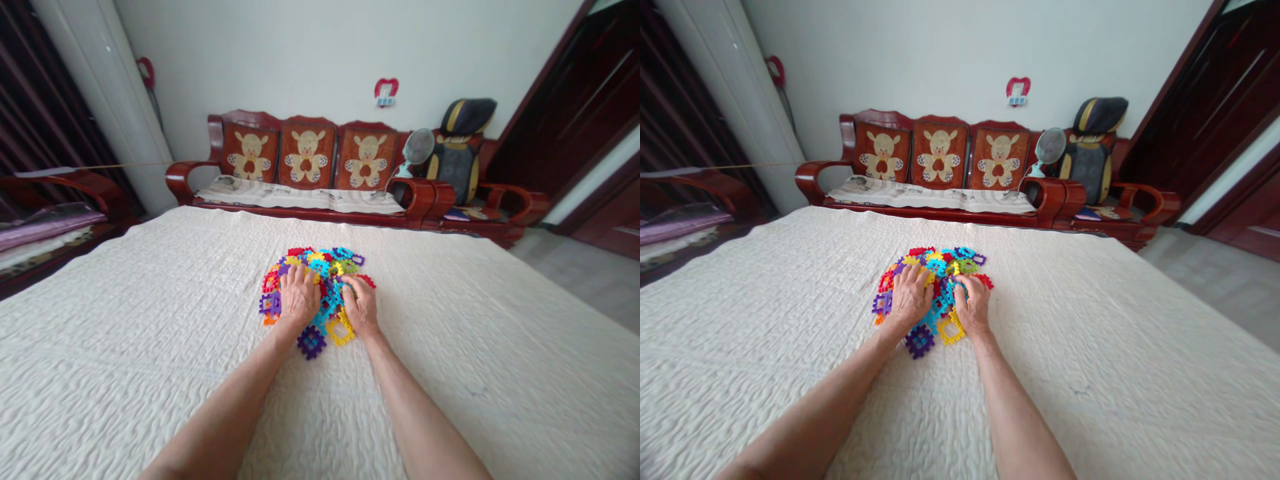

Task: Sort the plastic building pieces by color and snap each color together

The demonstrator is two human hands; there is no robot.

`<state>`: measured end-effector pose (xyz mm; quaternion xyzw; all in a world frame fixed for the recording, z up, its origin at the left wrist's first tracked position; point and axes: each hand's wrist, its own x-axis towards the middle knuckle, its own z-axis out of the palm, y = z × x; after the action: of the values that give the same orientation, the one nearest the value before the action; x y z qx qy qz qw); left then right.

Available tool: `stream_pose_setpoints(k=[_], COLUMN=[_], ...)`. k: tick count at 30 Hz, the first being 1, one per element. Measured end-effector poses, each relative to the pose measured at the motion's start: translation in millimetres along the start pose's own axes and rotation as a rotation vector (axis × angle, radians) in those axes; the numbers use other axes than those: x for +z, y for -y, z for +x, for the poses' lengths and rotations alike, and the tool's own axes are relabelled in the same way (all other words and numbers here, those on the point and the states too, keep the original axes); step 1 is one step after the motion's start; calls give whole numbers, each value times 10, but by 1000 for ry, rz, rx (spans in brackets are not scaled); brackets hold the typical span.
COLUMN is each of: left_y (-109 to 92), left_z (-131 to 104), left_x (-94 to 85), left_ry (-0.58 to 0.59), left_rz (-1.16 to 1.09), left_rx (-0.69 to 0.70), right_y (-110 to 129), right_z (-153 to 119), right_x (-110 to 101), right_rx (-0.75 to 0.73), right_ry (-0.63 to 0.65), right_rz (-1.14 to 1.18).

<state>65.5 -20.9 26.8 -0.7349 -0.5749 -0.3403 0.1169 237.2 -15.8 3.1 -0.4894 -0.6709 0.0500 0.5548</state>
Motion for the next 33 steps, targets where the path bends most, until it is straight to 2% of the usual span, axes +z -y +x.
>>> stream_pose_setpoints(k=[2,6,8,11,13,16,18,20,23,28,30,33], left_y=[-11,-113,-167,-136,12,386,626,762,722,482,521,742], left_z=[13,-7,-40,-62,-39,19,45,59,87,149,191,308], left_x=[-13,-61,-90,-140,-170,-191,-178,-137,-53,-43,-89,-120], left_ry=[-30,13,62,92,42,-48,-16,66,152,158,192,226], left_rz=[-31,-118,-147,-159,-152,-140,-115,-112,-217,-438,-481,-422], left_rx=[5,101,154,188,110,-182,-404,-538,-516,-425,-430,-535], right_y=[2,-88,-144,-191,-201,-213,-231,-257,-296,-300,-290,-325], right_z=[14,52,65,73,72,67,63,61,61,37,19,48], right_x=[-27,-82,-95,-97,-93,-79,-60,-36,-8,-27,-53,-97], right_rx=[75,409,496,524,526,530,532,527,515,483,495,563], right_ry=[-75,-287,-324,-300,-292,-297,-297,-299,-285,-264,-284,-344], right_rz=[80,206,218,224,236,239,226,203,179,193,227,271])
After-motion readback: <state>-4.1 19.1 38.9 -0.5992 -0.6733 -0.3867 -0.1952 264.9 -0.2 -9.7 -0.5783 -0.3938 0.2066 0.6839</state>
